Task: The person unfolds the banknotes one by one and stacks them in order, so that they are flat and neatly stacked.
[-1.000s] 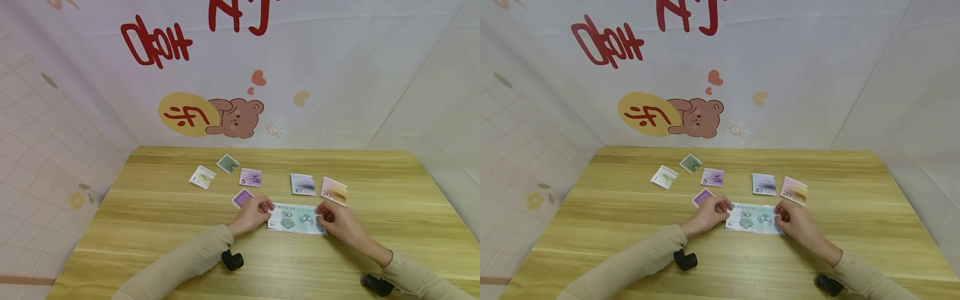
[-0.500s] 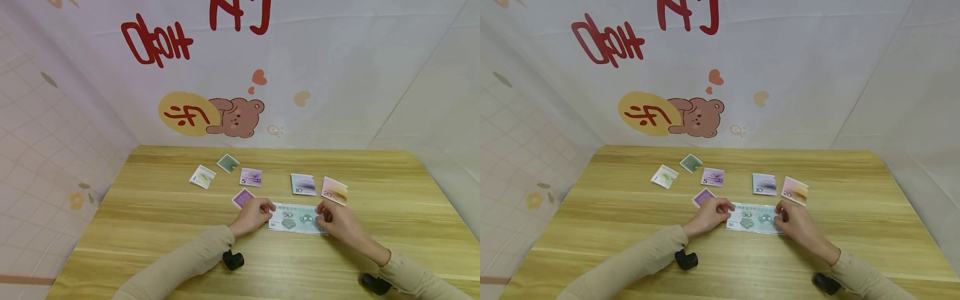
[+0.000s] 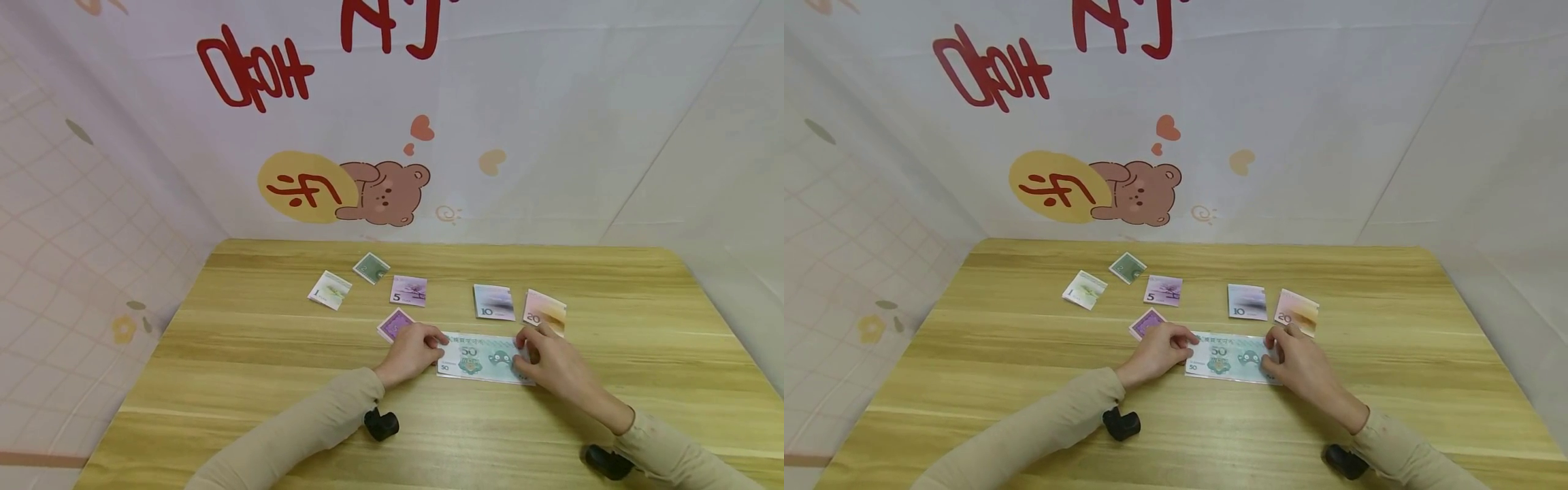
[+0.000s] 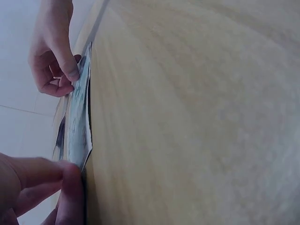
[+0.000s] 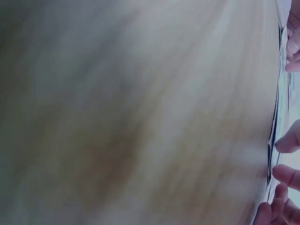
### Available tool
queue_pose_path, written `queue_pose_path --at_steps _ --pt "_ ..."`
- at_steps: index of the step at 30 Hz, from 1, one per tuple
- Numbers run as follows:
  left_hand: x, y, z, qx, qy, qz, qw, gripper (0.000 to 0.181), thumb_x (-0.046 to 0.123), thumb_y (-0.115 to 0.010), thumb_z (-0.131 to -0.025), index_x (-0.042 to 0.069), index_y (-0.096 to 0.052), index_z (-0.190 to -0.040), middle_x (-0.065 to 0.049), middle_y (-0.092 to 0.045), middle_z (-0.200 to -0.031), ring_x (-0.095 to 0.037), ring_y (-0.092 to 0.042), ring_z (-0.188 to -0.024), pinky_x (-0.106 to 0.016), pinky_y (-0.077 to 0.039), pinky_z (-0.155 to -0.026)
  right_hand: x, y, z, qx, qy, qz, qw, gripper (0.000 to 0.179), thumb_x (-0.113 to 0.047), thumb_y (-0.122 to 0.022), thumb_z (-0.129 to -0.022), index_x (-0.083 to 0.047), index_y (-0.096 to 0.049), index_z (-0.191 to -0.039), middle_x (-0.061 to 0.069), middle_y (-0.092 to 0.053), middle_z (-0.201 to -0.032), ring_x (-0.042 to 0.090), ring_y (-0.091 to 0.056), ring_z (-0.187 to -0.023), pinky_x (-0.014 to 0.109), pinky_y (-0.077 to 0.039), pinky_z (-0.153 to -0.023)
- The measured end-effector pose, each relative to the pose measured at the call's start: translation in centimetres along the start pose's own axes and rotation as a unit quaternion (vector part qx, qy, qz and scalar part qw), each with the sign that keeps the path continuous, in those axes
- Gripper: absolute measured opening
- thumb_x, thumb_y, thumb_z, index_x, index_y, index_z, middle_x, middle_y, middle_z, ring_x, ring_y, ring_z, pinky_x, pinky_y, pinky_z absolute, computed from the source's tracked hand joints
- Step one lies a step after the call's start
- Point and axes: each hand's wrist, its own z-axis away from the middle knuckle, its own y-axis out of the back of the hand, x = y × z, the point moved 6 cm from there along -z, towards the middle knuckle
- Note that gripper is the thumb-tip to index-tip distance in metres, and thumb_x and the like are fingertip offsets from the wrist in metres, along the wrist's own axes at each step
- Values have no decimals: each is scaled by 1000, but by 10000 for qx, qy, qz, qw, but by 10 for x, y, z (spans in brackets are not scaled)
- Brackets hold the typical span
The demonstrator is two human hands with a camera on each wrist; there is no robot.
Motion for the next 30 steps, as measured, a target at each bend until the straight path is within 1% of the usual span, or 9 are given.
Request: queue_pose_path --at_steps 4,7,11,14,18,21,23,27,30 --pt "2 1 -1 -139 -19 -18 9999 14 -4 -71 -80 -3 -72 -95 1 -50 -65 -2 -47 -53 -18 -40 -54 -1 1 -1 44 -2 19 10000 21 -9 -75 -75 -10 -60 -89 -1 -48 -78 11 -43 -62 26 -35 -50" --pt "4 2 -1 -209 -67 -116 9997 15 -2 -73 -80 -3 -72 -95 2 -50 -65 -2 -44 -55 -18 -39 -55 -3 2 -2 33 19 50 10000 21 -9 -74 -75 -9 -60 -89 -4 -54 -77 11 -48 -64 27 -40 -52" --pt "3 3 -1 -308 7 -141 9994 15 -1 -73 -81 -2 -71 -95 2 -51 -67 -3 -43 -58 -19 -38 -56 -5 3 -4 -124 -5 60 9999 19 -10 -74 -75 -8 -61 -89 -4 -60 -78 11 -53 -68 30 -45 -57" --pt "1 3 -1 -417 157 147 9989 14 -3 -71 -82 -3 -69 -96 1 -51 -68 -4 -48 -56 -17 -38 -52 -6 3 -6 -288 -2 -12 9996 17 -7 -73 -75 -7 -63 -89 -4 -61 -77 10 -53 -69 30 -46 -58" --pt "-1 6 -2 -482 287 688 9961 15 -6 -66 -84 -6 -66 -99 -2 -54 -68 -17 -59 -54 -17 -39 -47 -9 7 -9 -318 78 -228 9992 15 -2 -74 -75 -7 -66 -87 -4 -59 -77 12 -52 -69 29 -45 -59" --pt "-1 13 -3 -415 267 862 9951 16 -6 -63 -85 -7 -65 -101 -4 -57 -70 -27 -63 -58 -18 -40 -47 -10 9 -12 -234 179 -317 9991 16 -1 -76 -75 -7 -66 -86 -4 -58 -78 13 -53 -70 28 -46 -59" --pt "0 20 -4 -308 266 850 9955 17 -4 -61 -85 -7 -65 -101 -4 -59 -71 -31 -65 -62 -19 -41 -49 -11 11 -14 -168 247 -344 9990 17 -1 -77 -75 -7 -66 -86 -4 -58 -78 14 -53 -71 28 -46 -60" --pt "-1 31 -6 -110 274 826 9961 17 -4 -62 -84 -7 -65 -100 -5 -60 -74 -33 -66 -65 -19 -42 -50 -11 14 -19 -32 314 -482 9983 14 1 -75 -76 -7 -67 -85 -4 -59 -79 15 -55 -72 28 -47 -61" --pt "-1 33 -8 -69 304 854 9959 16 -4 -62 -84 -7 -65 -100 -5 -60 -75 -32 -66 -66 -20 -43 -50 -8 16 -24 93 261 -632 9976 12 2 -73 -78 -5 -67 -85 -2 -62 -79 17 -56 -73 32 -49 -63"
